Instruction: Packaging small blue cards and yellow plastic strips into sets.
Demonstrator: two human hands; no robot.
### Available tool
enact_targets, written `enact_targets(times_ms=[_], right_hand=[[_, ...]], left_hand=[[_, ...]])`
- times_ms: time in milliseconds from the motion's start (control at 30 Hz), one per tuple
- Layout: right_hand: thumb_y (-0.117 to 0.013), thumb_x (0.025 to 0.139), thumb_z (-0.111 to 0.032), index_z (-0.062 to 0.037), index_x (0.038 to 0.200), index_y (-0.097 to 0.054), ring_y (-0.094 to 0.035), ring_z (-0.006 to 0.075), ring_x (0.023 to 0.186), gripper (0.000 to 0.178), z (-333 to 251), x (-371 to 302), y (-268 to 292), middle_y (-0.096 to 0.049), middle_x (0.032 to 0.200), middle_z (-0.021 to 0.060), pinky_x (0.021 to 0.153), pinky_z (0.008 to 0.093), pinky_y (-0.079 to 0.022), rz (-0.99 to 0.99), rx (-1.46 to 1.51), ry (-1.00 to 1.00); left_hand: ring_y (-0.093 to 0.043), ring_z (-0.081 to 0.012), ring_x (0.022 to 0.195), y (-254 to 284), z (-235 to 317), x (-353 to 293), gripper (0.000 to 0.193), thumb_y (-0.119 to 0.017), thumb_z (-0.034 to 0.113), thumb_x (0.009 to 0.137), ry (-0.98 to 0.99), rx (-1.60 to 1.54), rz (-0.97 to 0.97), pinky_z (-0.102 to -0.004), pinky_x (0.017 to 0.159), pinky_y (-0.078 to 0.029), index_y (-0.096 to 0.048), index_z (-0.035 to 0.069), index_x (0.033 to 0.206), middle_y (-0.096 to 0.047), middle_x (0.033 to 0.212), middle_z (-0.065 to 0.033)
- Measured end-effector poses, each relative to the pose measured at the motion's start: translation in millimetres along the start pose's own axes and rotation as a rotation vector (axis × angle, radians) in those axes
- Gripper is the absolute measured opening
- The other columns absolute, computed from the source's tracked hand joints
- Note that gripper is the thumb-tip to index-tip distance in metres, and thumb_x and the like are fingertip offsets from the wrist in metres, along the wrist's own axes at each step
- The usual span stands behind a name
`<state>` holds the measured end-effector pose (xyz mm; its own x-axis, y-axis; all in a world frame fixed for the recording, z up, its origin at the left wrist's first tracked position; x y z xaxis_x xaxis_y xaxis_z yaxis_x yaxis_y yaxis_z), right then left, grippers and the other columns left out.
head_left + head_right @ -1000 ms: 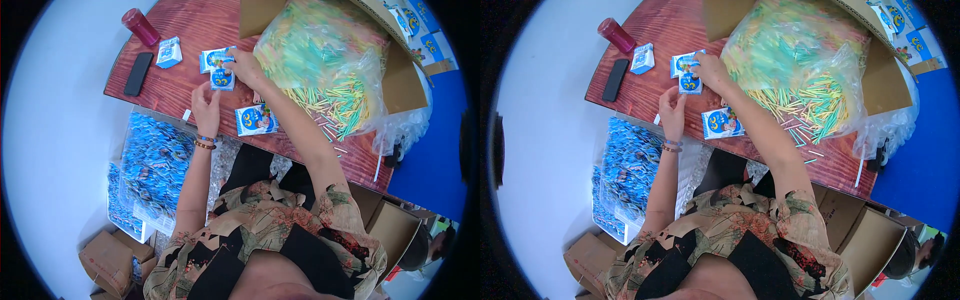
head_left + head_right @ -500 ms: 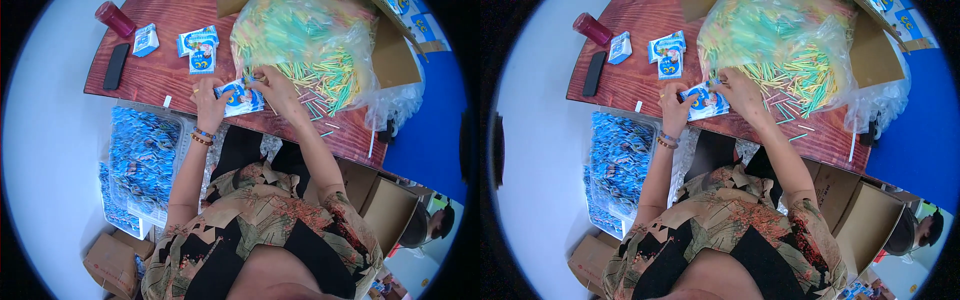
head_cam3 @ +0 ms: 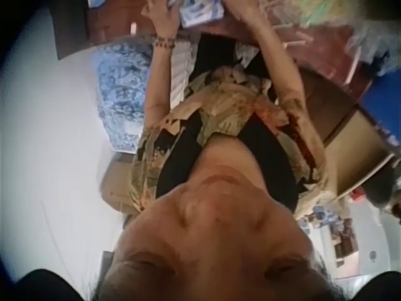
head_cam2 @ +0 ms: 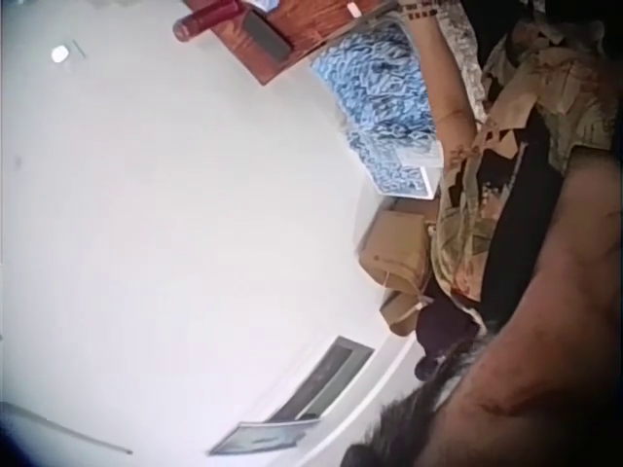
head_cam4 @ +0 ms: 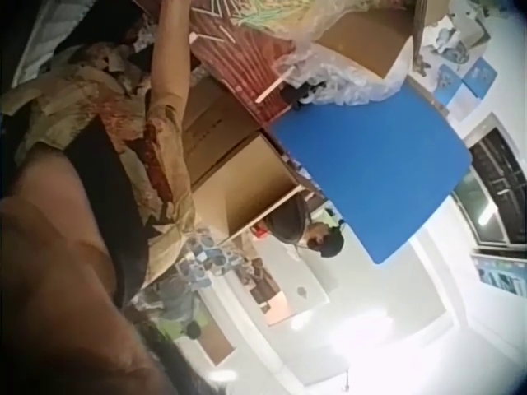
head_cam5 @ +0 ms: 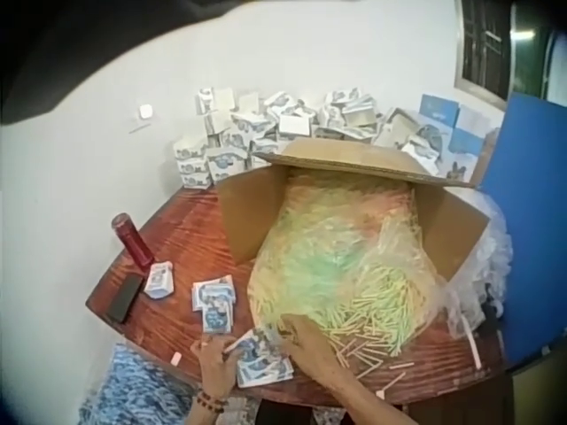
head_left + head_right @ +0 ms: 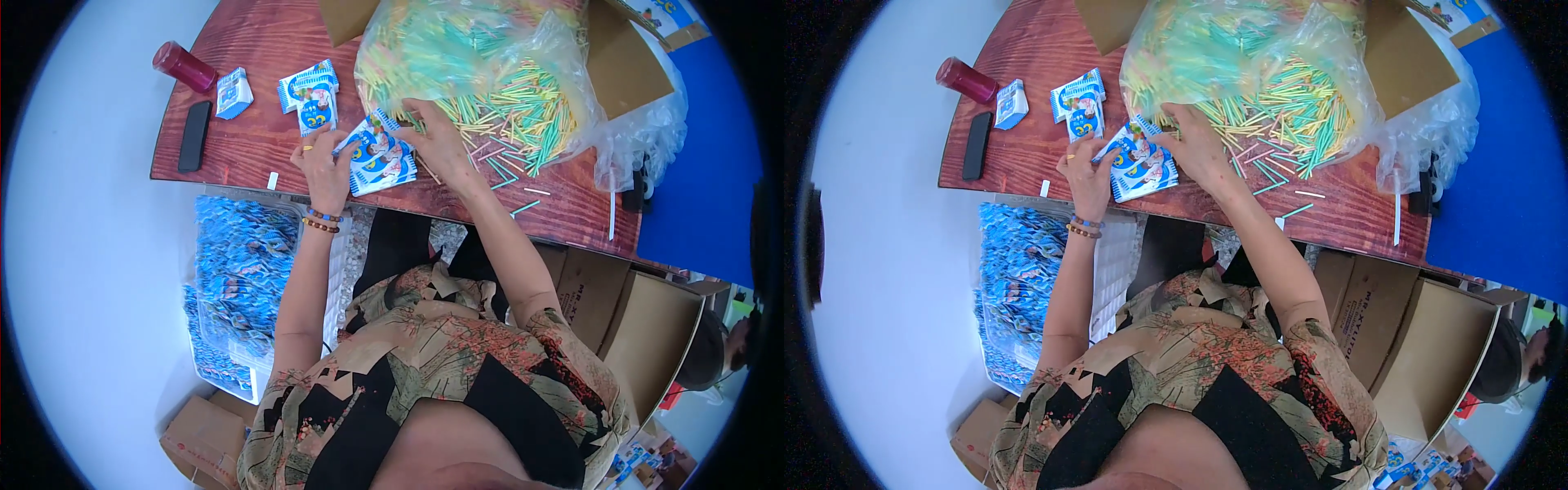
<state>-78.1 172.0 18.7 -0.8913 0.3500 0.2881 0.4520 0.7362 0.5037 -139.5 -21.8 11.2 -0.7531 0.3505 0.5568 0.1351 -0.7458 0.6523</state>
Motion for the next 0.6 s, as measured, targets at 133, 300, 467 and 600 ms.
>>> enact_targets(times_ms=[133, 300, 467, 600], right_hand=[[-0.073, 0.077, -0.015, -0.0002, 0.112, -0.06, -0.059, 0.0168, 0.089, 0.04, -13.8, 6.0, -0.1, -0.063, 0.099, 0.0105, 0.08, 0.0312, -0.048, -0.219, 0.246, -0.078], [-0.068, 0.084, -0.006, -0.001, 0.09, -0.063, -0.056, 0.0059, 0.075, 0.01, -13.6, -2.7, 16.7, -0.062, 0.08, -0.0001, 0.067, 0.0232, -0.046, -0.234, 0.638, -0.211], [-0.067, 0.086, -0.005, -0.0022, 0.086, -0.062, -0.056, 0.0042, 0.074, 0.006, -11.8, -26.5, 32.6, -0.063, 0.081, -0.0005, 0.066, 0.0218, -0.045, -0.132, 0.807, -0.222], [-0.067, 0.085, -0.005, 0.0003, 0.09, -0.064, -0.055, 0.0043, 0.074, 0.008, -4.4, -46.0, 45.1, -0.063, 0.08, -0.0017, 0.068, 0.0223, -0.044, -0.112, 0.674, -0.246]], left_hand=[[-0.06, -0.0186, 0.1, 10.2, 8.8, 7.5, 0.023, -0.072, 0.015, 0.081, -0.079, 0.0, -0.07, -0.0351, 0.09, -0.038, -0.064, 0.006, 0.1, -0.065, 0.1, -0.008], [-0.061, -0.0095, 0.089, 12.1, 42.4, 17.0, 0.017, -0.07, 0.004, 0.083, 0.425, -0.929, -0.063, -0.0257, 0.075, -0.049, -0.065, 0.003, 0.099, -0.066, 0.098, -0.0016], [-0.061, -0.0048, 0.073, -3.7, 58.7, 1.7, 0.008, -0.069, 0.005, 0.086, 0.656, -1.124, -0.121, -0.0217, 0.064, -0.05, -0.07, 0.001, 0.093, -0.068, 0.083, -0.0009], [-0.06, -0.0043, 0.074, -16.2, 73.7, -8.3, 0.008, -0.067, 0.004, 0.087, 0.637, -1.121, -0.16, -0.0218, 0.065, -0.05, -0.069, 0.001, 0.094, -0.068, 0.086, 0.0004]])
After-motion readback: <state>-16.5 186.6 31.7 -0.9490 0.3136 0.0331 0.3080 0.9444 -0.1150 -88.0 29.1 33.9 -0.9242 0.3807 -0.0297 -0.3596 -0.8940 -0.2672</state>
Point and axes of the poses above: each hand's wrist, its own x-axis towards the middle knuckle, its own y-axis out of the back of the hand, z = x × y, the point moved 1 cm from there along x, towards the middle knuckle
